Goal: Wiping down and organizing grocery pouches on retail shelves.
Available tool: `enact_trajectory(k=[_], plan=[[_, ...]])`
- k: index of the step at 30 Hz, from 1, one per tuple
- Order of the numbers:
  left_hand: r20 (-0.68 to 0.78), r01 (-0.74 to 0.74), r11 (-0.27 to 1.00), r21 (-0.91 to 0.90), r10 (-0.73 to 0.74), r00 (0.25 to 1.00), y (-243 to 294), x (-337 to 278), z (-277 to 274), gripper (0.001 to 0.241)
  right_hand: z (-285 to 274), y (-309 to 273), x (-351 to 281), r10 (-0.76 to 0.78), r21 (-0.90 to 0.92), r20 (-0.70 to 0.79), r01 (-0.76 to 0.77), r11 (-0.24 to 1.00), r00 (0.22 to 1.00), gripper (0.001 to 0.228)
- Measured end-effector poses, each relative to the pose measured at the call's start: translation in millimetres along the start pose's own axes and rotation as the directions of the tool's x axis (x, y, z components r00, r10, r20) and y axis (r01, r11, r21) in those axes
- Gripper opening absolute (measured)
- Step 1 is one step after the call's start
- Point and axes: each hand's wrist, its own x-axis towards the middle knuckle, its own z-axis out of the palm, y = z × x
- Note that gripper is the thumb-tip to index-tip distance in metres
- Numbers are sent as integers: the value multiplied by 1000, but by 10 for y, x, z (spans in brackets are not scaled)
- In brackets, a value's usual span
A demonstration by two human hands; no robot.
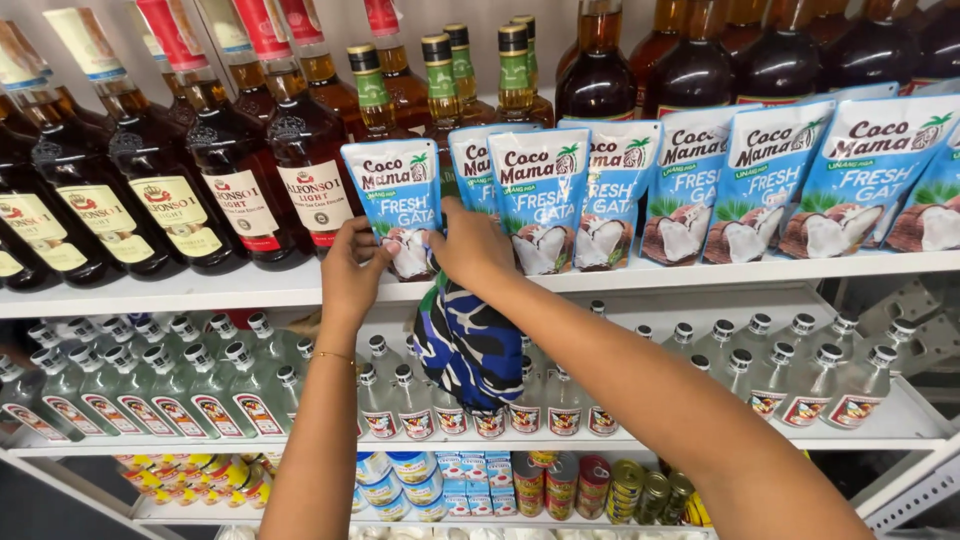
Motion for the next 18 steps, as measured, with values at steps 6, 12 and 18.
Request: enact_trajectory(k=[6,12,18], plan=[[-10,26,999,44,-25,1000,90,-40,25,47,-35,26,-98,-62,-2,-6,62,998,998,53],[-132,-75,997,17,76,988,188,-108,175,66,-297,0,-476,-176,-72,10,176,982,984,58],[-505,-320,915,247,403,763,457,-270,606,56,-837,10,-1064,-243,-91,-13,241,966,970,52]])
